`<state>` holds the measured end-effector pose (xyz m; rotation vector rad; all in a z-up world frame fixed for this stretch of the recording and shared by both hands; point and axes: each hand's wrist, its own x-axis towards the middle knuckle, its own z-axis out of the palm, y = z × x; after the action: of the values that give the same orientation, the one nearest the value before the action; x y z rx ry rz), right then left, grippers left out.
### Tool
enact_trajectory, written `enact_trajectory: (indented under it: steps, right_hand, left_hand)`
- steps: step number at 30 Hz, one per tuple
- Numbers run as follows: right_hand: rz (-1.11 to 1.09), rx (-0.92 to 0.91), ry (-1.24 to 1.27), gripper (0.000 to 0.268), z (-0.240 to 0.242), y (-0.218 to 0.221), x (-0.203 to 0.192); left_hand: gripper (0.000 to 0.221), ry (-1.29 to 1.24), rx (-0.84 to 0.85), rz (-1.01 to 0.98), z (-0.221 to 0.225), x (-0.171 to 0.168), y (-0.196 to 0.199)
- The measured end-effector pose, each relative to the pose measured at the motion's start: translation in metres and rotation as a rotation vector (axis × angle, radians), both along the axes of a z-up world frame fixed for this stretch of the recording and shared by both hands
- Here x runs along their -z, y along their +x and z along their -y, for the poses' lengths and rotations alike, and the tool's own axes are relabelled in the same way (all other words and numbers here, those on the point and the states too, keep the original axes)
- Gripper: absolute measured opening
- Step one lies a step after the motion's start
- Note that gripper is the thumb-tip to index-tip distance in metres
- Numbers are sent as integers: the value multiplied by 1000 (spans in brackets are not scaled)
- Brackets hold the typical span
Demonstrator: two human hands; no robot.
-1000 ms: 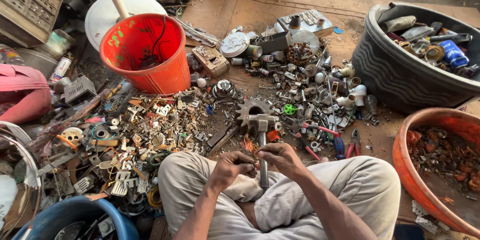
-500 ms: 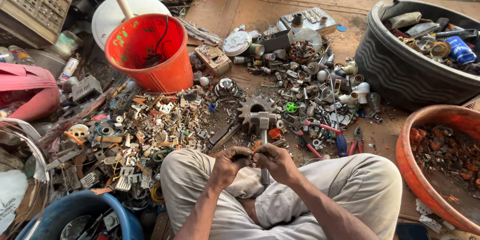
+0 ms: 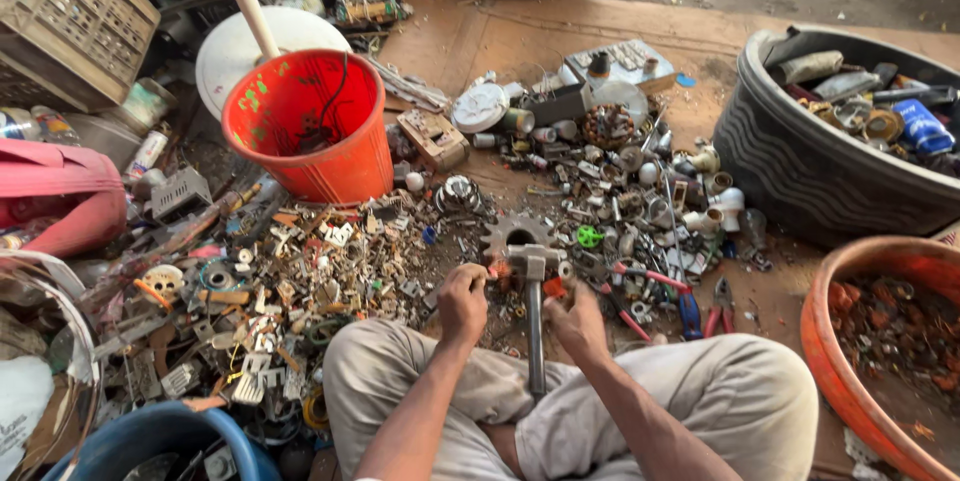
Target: The person sits on the ground surrounded by scrap metal and uses a hammer and pliers to break apart and separate metal components. They strip copper wire from a small motor and place the separated copper into a red bowl.
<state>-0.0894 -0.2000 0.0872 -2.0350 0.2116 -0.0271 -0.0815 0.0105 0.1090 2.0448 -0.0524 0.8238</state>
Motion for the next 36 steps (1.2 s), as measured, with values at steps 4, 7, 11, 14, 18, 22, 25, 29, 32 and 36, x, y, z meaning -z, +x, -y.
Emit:
enact_trajectory:
  steps: [4,7,11,14,18,22,25,29,32,36]
  right_hand:
    - [-593,0,470,39,-10,5,30]
    - [-771,57,743,41,-19,10,16]
    - [-716,-15,927,38,-20,16,3]
    - [-515,-66,356,38,-31,8,1]
    - [-140,-167,-235,50,-31,11,-14]
    - [-1,-234,-495,48,-44,24,-18]
    - [-75,-295,-544,46,-47,34,-13]
    - [42,-243,-540,48,-46,33,-2]
    - [268,-177,-452,53,-43,18,1]
    - [-10,-243,-576,52,-41,26,7]
  left_hand:
    - [6,62,-170,-50,-5,55,55]
    - [4,101,-126,-232,-5,93,71]
    - [12,214,-30,-217,3,110,75]
    - [15,173,-21,-250,7,97,76]
    - [36,-33,-19,-435,11,72,66]
    - [35,-99,16,-655,8,63,66]
    - [26,33,10,-500,8,79,71]
    - [32,-270,39,-685,10,92,73]
    - [25,-70,3,-493,10,89,69]
    - [24,-43,28,-613,12,87,75]
